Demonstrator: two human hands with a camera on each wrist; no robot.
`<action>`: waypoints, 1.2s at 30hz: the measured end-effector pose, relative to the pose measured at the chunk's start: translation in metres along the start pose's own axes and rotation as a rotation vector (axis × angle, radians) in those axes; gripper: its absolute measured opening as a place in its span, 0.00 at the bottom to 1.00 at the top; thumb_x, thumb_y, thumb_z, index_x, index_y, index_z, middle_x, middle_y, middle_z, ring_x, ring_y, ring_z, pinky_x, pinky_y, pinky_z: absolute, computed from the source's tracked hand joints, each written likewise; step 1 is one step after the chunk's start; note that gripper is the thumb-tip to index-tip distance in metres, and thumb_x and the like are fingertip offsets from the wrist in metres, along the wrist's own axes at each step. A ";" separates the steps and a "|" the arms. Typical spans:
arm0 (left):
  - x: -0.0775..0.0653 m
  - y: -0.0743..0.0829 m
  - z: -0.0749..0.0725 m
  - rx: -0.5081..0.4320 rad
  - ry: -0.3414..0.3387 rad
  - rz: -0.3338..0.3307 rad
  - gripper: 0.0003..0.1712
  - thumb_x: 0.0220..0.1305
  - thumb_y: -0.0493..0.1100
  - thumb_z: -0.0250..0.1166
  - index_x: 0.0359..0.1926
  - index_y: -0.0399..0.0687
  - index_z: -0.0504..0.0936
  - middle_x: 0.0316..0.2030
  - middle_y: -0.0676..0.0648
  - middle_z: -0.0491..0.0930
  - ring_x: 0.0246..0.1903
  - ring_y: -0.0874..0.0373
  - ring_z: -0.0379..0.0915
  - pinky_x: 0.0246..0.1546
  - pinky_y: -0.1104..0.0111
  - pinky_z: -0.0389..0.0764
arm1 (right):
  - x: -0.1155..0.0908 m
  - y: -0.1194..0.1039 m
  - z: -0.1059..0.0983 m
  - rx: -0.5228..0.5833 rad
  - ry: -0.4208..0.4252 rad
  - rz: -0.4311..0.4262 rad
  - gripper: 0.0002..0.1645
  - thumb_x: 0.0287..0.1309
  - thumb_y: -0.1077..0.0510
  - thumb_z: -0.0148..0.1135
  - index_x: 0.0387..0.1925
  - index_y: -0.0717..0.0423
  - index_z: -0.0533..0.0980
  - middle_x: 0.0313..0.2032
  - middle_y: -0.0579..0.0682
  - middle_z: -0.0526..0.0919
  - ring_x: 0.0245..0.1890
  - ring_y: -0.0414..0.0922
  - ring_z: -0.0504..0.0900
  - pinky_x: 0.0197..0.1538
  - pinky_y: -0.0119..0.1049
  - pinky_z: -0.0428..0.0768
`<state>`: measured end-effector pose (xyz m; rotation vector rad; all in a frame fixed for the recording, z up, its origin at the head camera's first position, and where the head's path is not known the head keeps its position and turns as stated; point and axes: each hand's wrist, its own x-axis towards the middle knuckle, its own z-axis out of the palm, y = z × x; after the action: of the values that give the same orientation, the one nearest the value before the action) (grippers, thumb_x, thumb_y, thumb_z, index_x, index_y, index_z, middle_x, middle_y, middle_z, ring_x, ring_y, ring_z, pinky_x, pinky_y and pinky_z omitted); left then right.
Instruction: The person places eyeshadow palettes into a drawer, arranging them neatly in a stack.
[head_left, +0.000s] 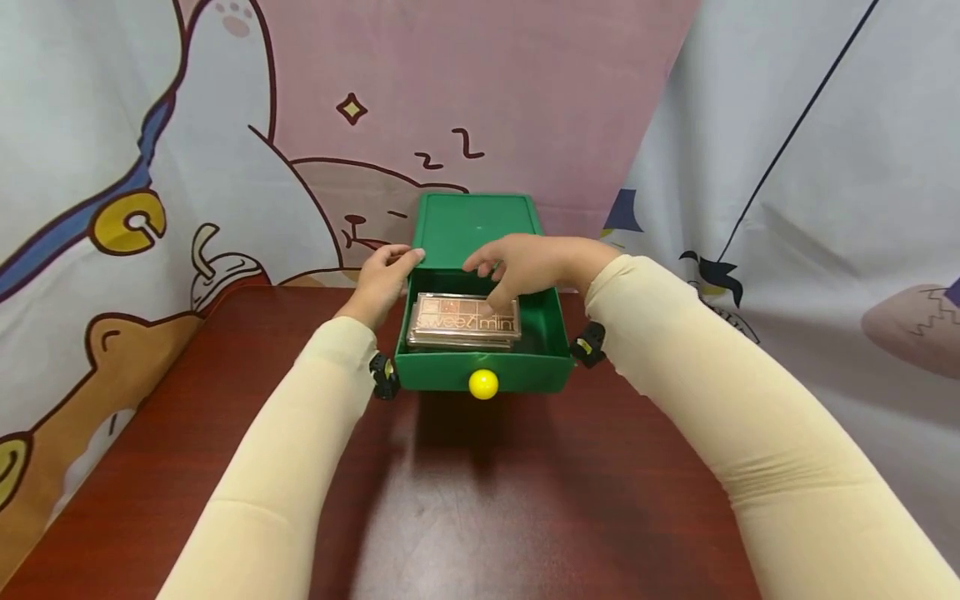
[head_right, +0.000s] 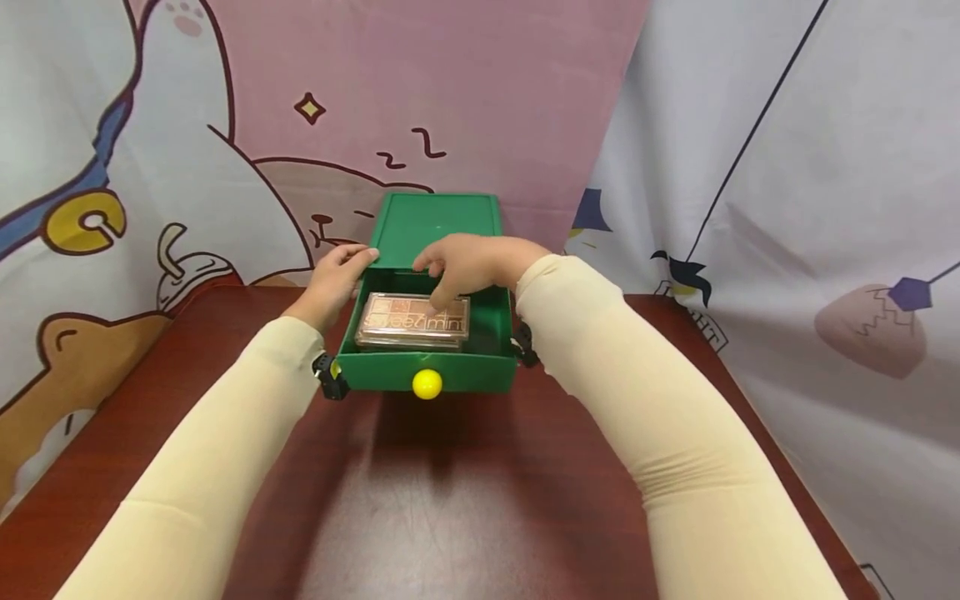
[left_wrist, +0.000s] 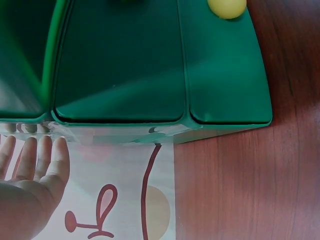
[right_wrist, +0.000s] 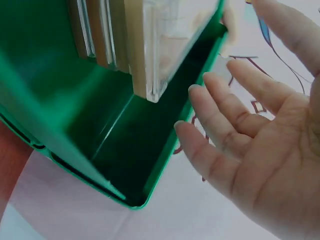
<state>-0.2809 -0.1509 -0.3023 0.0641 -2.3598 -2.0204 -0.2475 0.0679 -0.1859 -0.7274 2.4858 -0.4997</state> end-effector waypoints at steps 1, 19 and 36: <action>0.000 0.000 0.000 0.004 0.000 -0.002 0.32 0.67 0.57 0.59 0.66 0.47 0.67 0.64 0.44 0.65 0.61 0.50 0.64 0.57 0.55 0.73 | -0.002 0.002 -0.001 0.015 0.024 -0.021 0.43 0.56 0.55 0.69 0.71 0.49 0.61 0.66 0.54 0.66 0.66 0.51 0.65 0.62 0.47 0.71; -0.005 -0.005 0.001 0.024 -0.001 -0.016 0.33 0.68 0.57 0.58 0.67 0.47 0.66 0.66 0.43 0.64 0.64 0.49 0.62 0.59 0.56 0.72 | -0.041 0.102 0.052 0.608 0.671 -0.061 0.36 0.68 0.49 0.56 0.73 0.53 0.58 0.65 0.56 0.69 0.64 0.50 0.67 0.64 0.47 0.68; -0.002 0.003 -0.001 0.049 -0.012 0.037 0.31 0.68 0.55 0.59 0.67 0.48 0.67 0.65 0.43 0.65 0.62 0.49 0.64 0.58 0.55 0.73 | -0.052 0.148 0.164 0.824 0.483 0.085 0.34 0.67 0.53 0.57 0.68 0.65 0.61 0.62 0.65 0.69 0.61 0.57 0.72 0.58 0.52 0.75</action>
<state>-0.2793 -0.1515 -0.2986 0.0100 -2.3992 -1.9520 -0.1768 0.1820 -0.3695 -0.1695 2.3520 -1.6817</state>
